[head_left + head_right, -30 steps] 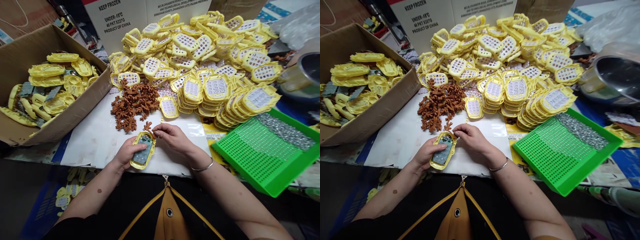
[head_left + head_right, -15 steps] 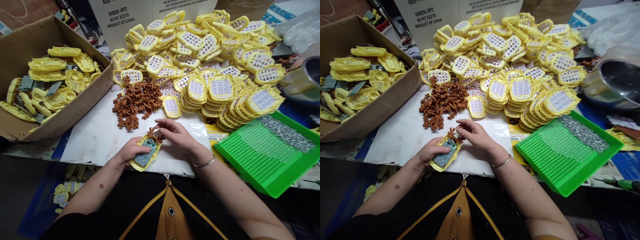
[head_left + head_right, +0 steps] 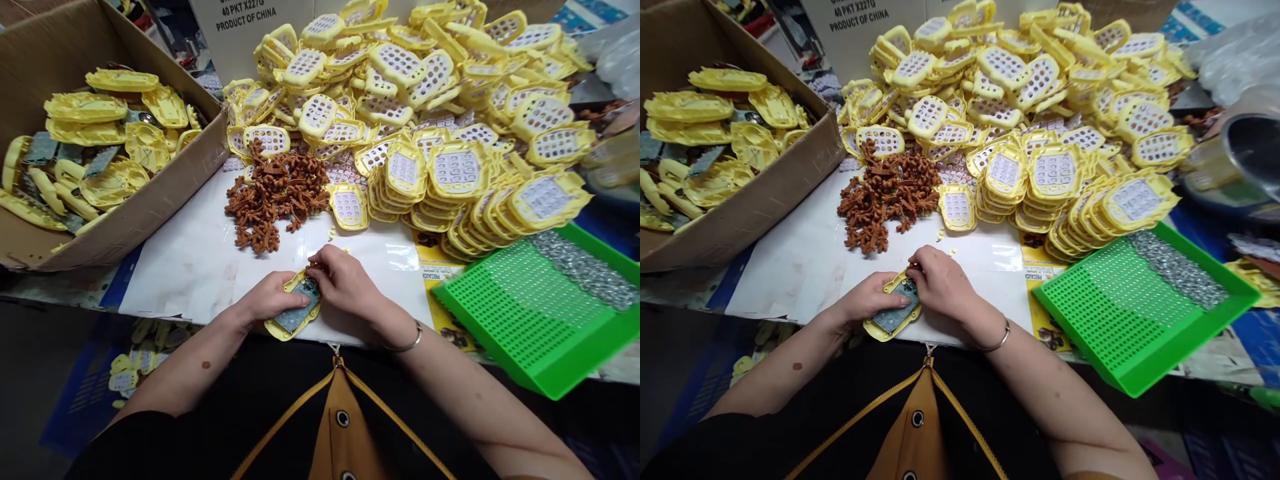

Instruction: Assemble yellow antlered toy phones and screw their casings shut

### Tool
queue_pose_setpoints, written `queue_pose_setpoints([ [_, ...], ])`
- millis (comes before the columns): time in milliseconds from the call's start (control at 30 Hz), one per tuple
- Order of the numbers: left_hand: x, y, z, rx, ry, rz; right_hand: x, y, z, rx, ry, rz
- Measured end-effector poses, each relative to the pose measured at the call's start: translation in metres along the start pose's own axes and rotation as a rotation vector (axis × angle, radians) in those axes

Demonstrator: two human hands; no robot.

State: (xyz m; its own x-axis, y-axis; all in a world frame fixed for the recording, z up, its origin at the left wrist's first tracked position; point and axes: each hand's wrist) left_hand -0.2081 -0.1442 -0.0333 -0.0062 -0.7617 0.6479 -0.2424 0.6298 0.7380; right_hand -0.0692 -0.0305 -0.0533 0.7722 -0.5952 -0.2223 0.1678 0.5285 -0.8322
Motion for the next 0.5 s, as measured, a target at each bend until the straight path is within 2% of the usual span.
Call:
queue_pose_setpoints([
  [100,0.0002,0.0004,0.0014,-0.023,-0.027,-0.006,0.0039,-0.0041,-0.0019,-0.005,-0.006,-0.024],
  [200,0.0006,0.0011,0.0024,-0.039,-0.017,-0.008,0.0078,-0.0085,-0.0021,0.085,0.036,0.157],
  [233,0.0008,0.0015,0.0027,-0.041,-0.013,-0.004,0.0082,-0.0090,-0.0018,0.080,0.033,0.162],
  [333,0.0012,0.0026,0.0046,-0.028,-0.052,0.023,0.0066,-0.0076,0.0000,-0.058,0.016,-0.025],
  [367,0.0012,0.0029,0.0056,-0.017,-0.078,0.032,0.0057,-0.0067,0.0011,-0.104,0.012,-0.042],
  [500,0.0009,0.0023,0.0077,0.014,-0.111,0.034,0.0040,-0.0043,0.0053,-0.145,-0.052,0.191],
])
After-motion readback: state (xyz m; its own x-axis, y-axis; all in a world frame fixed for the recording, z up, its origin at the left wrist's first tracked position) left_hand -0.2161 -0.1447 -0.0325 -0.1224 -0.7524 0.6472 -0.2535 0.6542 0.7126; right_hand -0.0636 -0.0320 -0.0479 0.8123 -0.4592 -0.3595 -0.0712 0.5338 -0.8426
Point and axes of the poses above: each hand's wrist, its own x-axis away from the middle knuckle, its own z-axis out of the back of the hand, y = z × x, and after that the axes turned 4 degrees about z, right-handed
